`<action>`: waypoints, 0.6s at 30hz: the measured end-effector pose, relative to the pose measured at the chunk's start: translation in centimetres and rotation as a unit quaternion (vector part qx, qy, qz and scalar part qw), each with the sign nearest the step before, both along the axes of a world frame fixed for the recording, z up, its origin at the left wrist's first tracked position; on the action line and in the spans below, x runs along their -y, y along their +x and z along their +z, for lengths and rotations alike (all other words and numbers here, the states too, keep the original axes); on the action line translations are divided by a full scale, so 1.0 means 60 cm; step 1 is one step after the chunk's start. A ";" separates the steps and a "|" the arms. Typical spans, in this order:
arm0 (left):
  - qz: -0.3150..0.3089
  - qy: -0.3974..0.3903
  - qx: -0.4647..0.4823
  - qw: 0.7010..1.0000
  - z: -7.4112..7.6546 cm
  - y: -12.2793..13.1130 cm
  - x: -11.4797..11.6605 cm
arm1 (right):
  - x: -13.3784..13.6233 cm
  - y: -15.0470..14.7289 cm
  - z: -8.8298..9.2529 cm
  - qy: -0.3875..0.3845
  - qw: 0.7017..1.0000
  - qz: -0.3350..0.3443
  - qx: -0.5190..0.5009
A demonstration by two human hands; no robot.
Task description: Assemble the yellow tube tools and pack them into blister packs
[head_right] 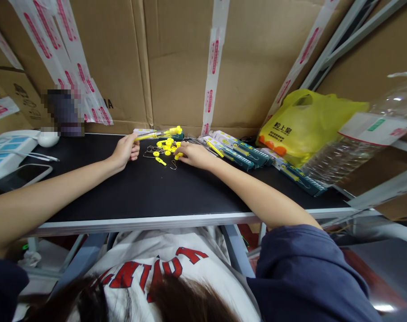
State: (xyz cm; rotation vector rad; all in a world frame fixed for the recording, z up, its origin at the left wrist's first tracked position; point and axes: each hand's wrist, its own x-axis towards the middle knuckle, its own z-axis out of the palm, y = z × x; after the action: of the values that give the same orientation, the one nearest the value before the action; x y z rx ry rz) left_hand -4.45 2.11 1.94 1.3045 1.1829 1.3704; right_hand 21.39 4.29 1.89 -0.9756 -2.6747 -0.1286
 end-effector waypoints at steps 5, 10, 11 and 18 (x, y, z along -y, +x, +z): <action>-0.001 0.009 -0.007 1.000 -0.002 -0.001 -0.002 | -0.011 0.002 0.007 -0.045 0.996 -0.012 -0.076; 0.010 0.009 -0.015 1.000 0.000 -0.002 -0.001 | -0.009 0.011 0.042 -0.176 0.907 -0.005 -0.382; 0.010 0.010 -0.017 1.000 0.000 -0.002 -0.001 | -0.006 0.012 0.049 -0.206 0.882 -0.001 -0.424; 0.022 0.012 -0.020 0.999 -0.001 -0.003 -0.001 | 0.000 0.010 0.058 -0.280 0.838 0.028 -0.468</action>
State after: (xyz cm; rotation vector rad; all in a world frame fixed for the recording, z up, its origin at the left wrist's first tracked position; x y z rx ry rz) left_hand -4.66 2.20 1.91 1.3352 1.2324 1.3987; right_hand 22.00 4.32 5.35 -0.7845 -1.7997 0.9466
